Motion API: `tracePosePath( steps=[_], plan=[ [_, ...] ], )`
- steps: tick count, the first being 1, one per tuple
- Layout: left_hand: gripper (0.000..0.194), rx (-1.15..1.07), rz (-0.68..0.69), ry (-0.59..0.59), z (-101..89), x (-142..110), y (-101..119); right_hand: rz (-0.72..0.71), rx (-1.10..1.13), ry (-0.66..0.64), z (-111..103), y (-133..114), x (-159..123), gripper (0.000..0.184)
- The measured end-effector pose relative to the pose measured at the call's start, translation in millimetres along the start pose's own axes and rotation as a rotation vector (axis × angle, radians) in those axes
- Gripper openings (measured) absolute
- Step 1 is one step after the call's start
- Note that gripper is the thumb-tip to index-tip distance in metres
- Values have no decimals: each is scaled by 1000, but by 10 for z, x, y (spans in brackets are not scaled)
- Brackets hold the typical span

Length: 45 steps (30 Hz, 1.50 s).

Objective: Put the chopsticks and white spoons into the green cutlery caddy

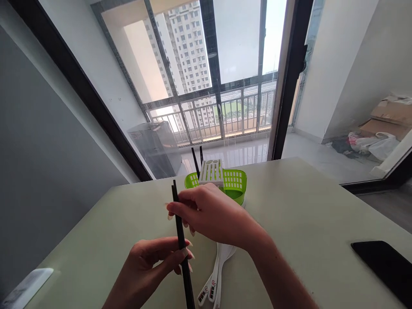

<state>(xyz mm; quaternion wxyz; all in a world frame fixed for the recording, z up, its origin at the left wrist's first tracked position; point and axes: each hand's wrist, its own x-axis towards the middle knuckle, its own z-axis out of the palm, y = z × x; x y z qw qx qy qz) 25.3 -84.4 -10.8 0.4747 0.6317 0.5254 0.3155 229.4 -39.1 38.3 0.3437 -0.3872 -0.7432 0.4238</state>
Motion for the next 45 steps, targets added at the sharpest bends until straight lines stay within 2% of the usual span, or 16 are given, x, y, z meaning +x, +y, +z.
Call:
tracePosePath(
  steps=[7, 19, 26, 45],
  plan=[
    [32, -3, 24, 1, 1, -23, 62, -3, -15, 0, 3, -8, 3, 37],
    [31, -62, 25, 33, -10, -6, -27, -33, -39, 34, 37, 29, 32, 34],
    [35, -100, 30, 16, -4, 26, -25, -35, -70, 56, 56, 27, 35, 41],
    [38, -103, 46, 4, -9, 39, 24, -21, -100, 41, 53, 1, 30, 42]
  ],
)
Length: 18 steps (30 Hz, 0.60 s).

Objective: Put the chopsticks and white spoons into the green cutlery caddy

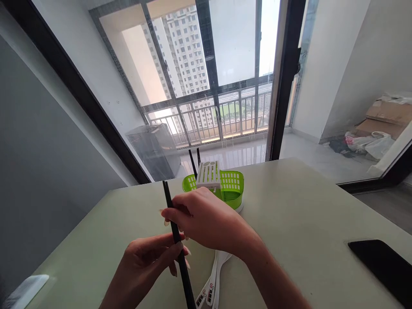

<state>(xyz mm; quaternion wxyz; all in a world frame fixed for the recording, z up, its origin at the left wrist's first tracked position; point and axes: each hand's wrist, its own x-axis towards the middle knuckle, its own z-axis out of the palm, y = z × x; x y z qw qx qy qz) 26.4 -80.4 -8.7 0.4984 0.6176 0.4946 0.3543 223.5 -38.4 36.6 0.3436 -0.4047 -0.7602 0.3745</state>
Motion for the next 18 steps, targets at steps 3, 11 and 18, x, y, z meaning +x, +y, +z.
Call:
tracePosePath(
  steps=[3, 11, 18],
  plan=[
    [39, 2, 1, 2, 2, 1, -2, -10, 3, -4, -6, 0, 3, 44],
    [38, 27, -28, 13, -26, -16, 10, -16, 28, 1, 2, -19, -9, 39],
    [37, 44, -13, 26, -4, -17, 0, -27, -1, 14, 13, -20, -14, 40]
  ],
)
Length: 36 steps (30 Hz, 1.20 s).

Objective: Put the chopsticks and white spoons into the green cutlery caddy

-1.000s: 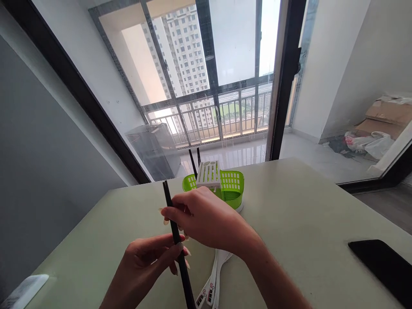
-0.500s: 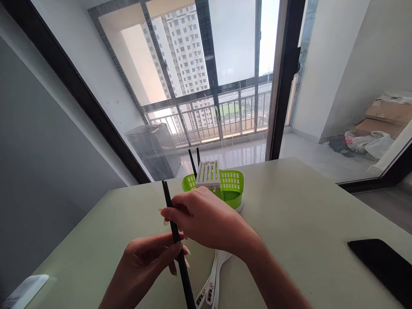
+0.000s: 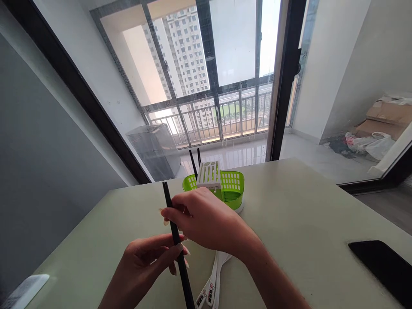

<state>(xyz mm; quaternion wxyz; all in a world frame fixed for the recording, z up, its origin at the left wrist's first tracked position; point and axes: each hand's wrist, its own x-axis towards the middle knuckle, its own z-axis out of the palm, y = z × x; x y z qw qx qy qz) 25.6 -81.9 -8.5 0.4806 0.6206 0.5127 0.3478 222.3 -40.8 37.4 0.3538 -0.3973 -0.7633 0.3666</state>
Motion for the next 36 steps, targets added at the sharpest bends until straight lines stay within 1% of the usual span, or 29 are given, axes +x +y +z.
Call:
tracePosePath(
  steps=[3, 5, 7, 9, 11, 13, 16, 19, 22, 24, 26, 29, 31, 33, 36],
  plan=[
    [38, 21, -11, -8, -11, -10, -11, -31, -12, 14, 7, 0, 3, 43],
    [37, 65, 8, 21, -68, -3, 2, -64, -34, 29, 11, -5, 5, 44],
    [41, 96, 69, 103, -165, 25, 50, -106, -56, 38, 16, -14, 6, 41],
    [50, 96, 129, 191, -269, 70, 138, -146, -58, 32, 25, -24, 3, 36],
    [56, 89, 157, 234, -337, 120, 256, -169, -42, 13, 38, -34, 0, 32],
    [52, 83, 173, 250, -342, 163, 379, -179, -50, -7, 55, -42, -2, 30],
    [41, 47, 184, 268, -265, 197, 514, -196, -101, -22, 76, -50, -3, 25],
    [39, 31, 181, 287, -209, 224, 565, -201, -124, -7, 87, -45, 5, 24],
    [37, 25, 206, 366, -259, 305, 604, -166, -192, 48, 95, -18, 33, 31],
    [38, -19, 256, 429, -344, 404, 673, -130, -279, 63, 95, 11, 62, 35],
    [39, -74, 333, 500, -447, 532, 784, -91, -360, 46, 83, 48, 83, 35],
    [34, -121, 460, 608, -597, 747, 971, -25, -450, -41, 21, 117, 67, 33],
    [30, -142, 536, 650, -675, 900, 1051, 23, -494, -112, -44, 162, 23, 26],
    [28, -158, 601, 673, -722, 1065, 1063, 48, -510, -134, -118, 187, -34, 18],
    [33, -152, 647, 687, -718, 1345, 952, 31, -501, -67, -210, 164, -121, 17]
  ],
)
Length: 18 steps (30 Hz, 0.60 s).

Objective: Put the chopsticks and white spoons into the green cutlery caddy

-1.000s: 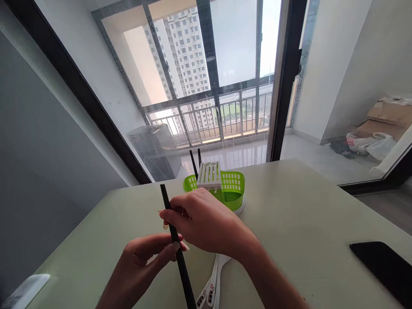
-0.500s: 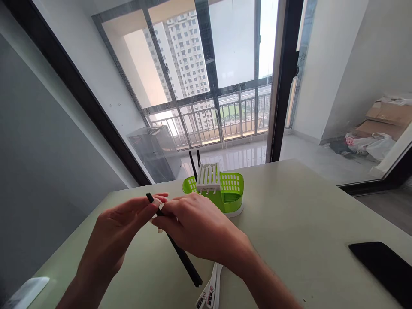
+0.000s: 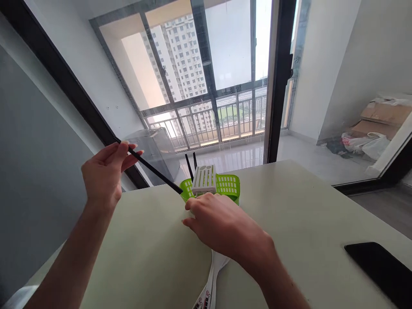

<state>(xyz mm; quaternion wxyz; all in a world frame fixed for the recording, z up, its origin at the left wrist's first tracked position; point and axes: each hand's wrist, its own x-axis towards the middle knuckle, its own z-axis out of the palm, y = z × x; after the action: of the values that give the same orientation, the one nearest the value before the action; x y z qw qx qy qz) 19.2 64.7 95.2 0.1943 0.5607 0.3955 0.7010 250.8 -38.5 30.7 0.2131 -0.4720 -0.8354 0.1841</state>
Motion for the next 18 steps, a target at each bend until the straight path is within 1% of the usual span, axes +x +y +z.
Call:
tracePosePath(
  steps=[2, 4, 7, 9, 13, 15, 18],
  plan=[
    [38, 9, -20, -25, 97, 20, -231, 0, 6, 61, -48, -22, -64, 17],
    [43, 9, -65, -80, 197, 18, -483, -5, 7, 86, -75, -62, -134, 14],
    [47, 40, -127, -179, 330, -5, -838, -28, 34, 64, -85, -134, -230, 9],
    [48, 71, -156, -222, 402, -28, -1024, -44, 54, 31, -89, -186, -267, 7],
    [45, 112, -190, -270, 501, -78, -1260, -116, 19, -27, -108, -272, -263, 12],
    [45, 127, -202, -282, 529, -88, -1337, -162, -11, -19, -103, -293, -244, 14],
    [49, 133, -222, -295, 555, -62, -1433, -206, -51, 27, -62, -293, -222, 18]
  ],
)
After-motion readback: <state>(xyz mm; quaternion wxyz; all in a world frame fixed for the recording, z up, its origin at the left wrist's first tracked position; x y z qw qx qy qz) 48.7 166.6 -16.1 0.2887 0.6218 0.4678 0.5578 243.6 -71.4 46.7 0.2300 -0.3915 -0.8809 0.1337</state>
